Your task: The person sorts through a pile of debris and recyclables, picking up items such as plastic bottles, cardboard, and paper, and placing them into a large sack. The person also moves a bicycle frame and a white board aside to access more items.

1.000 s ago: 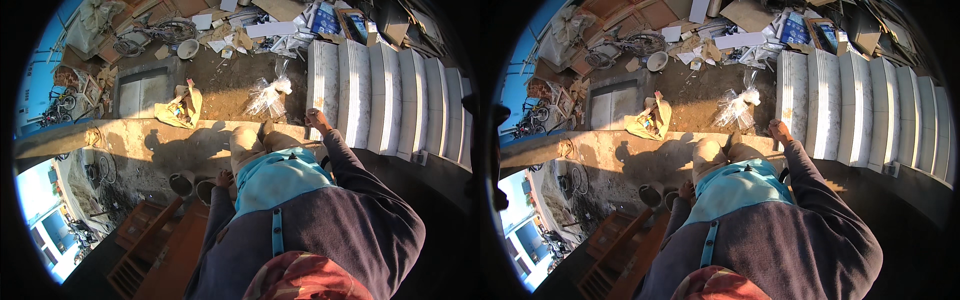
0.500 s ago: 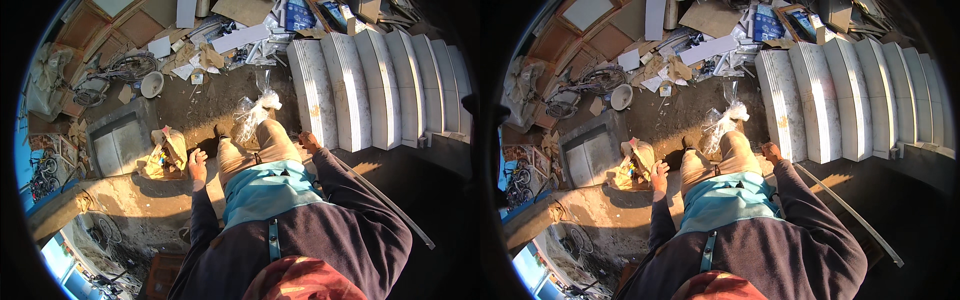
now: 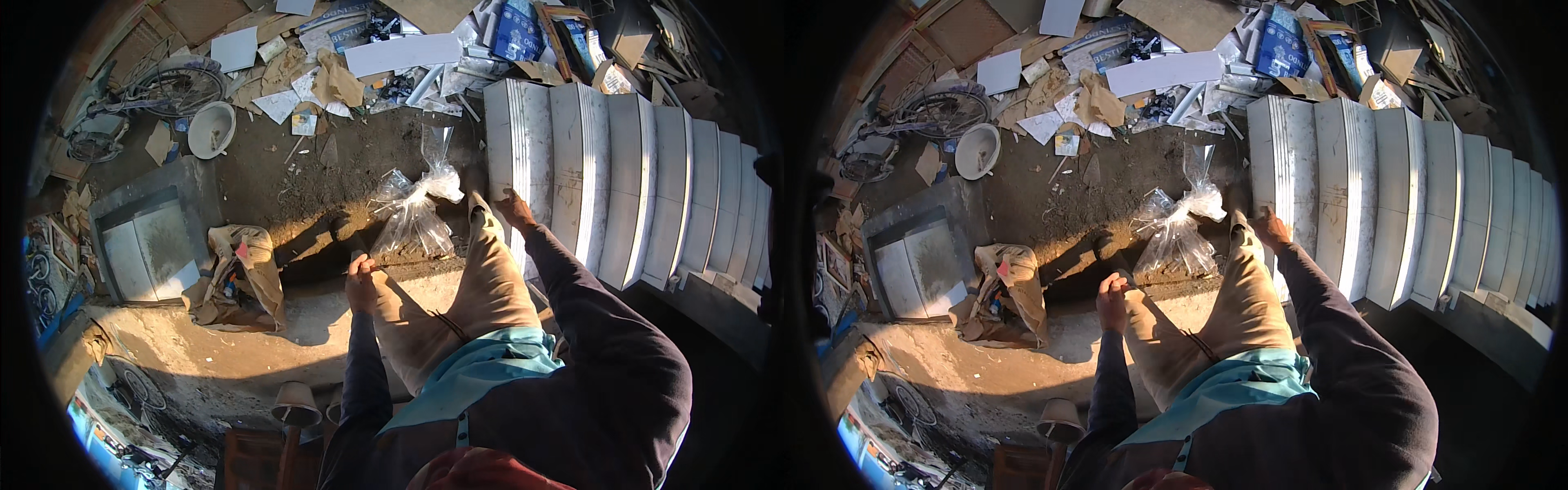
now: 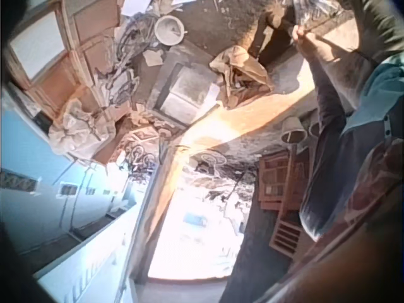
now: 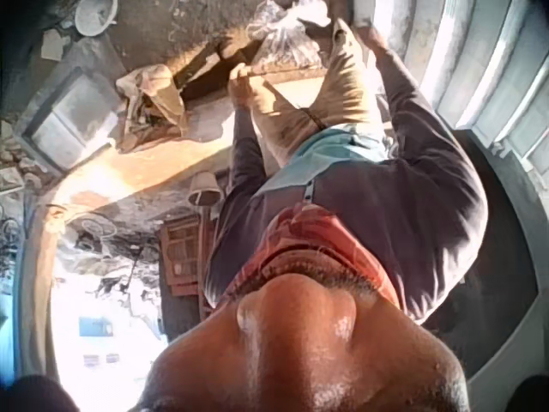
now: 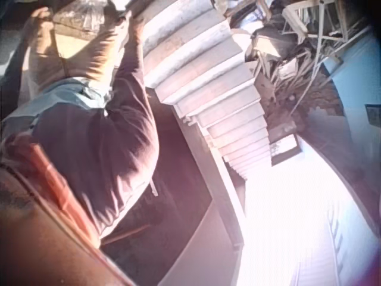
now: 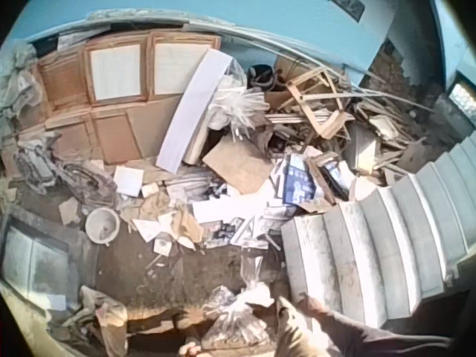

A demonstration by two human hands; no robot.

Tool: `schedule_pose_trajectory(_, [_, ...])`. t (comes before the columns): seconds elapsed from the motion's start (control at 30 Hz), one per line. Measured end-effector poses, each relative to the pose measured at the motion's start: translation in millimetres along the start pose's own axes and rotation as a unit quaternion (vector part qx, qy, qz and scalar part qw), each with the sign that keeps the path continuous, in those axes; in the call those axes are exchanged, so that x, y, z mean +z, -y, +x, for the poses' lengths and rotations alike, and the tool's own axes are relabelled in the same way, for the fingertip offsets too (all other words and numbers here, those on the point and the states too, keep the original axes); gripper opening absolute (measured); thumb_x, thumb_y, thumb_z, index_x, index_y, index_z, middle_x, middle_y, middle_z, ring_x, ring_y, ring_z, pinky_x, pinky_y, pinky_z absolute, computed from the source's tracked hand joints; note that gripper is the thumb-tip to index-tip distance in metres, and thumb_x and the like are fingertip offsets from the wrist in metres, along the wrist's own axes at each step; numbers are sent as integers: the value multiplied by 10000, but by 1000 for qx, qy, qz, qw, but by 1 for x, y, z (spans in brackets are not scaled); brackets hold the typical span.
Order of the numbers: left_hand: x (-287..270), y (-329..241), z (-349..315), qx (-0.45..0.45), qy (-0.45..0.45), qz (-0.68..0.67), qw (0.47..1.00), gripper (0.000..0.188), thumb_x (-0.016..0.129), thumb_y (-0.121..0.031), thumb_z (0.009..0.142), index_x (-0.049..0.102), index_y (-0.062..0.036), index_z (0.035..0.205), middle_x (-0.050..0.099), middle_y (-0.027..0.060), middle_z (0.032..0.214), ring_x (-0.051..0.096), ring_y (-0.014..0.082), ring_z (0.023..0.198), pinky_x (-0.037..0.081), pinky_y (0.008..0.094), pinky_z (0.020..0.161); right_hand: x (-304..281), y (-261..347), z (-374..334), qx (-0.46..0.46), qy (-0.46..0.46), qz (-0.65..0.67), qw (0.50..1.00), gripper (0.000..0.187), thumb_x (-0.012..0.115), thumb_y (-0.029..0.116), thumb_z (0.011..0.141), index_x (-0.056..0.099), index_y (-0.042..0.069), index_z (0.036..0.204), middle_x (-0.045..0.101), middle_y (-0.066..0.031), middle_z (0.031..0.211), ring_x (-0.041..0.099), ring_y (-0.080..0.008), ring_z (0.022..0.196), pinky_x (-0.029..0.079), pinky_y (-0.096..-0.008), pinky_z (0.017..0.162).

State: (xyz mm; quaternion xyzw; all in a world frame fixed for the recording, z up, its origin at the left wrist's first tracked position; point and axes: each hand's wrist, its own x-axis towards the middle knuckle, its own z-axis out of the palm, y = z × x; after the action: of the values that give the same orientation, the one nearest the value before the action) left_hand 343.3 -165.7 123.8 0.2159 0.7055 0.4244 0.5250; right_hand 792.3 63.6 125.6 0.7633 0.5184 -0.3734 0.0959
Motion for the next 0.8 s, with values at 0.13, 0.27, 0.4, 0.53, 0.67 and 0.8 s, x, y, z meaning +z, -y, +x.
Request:
schedule_pose_trajectory(0.13, [103,91,-26,-95,-51,-113,988,401,499,-326,1100,593,-9,1326,700,168,1220,702,250,1056,559,345,900,96,15,157,-60,158,-73,983,839,790,480,835,466,60,1484,639,-212,1366,602,-372,1279,491,-445,1043])
schedule_pose_trajectory(0.27, [180,130,-59,-261,-63,-144,953,375,533,-286,1095,574,-24,1360,709,140,1211,703,242,1087,552,327,902,204,-14,266,-23,134,-261,956,1051,842,536,763,345,93,1576,452,-231,1568,406,-426,1459,381,-533,1155])
schedule_pose_trajectory(0.4, [204,144,-55,-208,81,55,973,304,566,-136,1077,566,-49,1368,743,100,1105,714,169,1037,541,285,900,279,-43,341,-1,20,-137,990,1361,891,563,689,40,117,1653,213,-253,1673,169,-490,1542,270,-576,1205])
schedule_pose_trajectory(0.53, [192,162,1,-150,89,97,980,420,594,-159,1057,493,-78,1457,667,154,1321,685,239,1155,553,348,942,301,-50,342,68,268,12,961,819,823,353,804,498,75,1502,714,-171,1105,685,-255,966,544,-414,786])
schedule_pose_trajectory(0.67, [160,174,86,-69,-5,260,963,871,728,-382,962,231,-92,1616,365,244,1591,377,379,1473,415,463,1156,269,-35,244,-4,313,236,920,241,696,183,943,720,6,1104,732,-64,929,670,-164,885,529,-309,758])
schedule_pose_trajectory(0.8, [133,162,123,-254,-19,-27,967,1176,697,-686,861,54,-124,1670,222,242,1671,244,402,1537,259,478,1227,202,3,124,-14,346,400,848,287,699,248,963,665,-1,1101,726,-116,1046,672,-200,1000,509,-358,924])
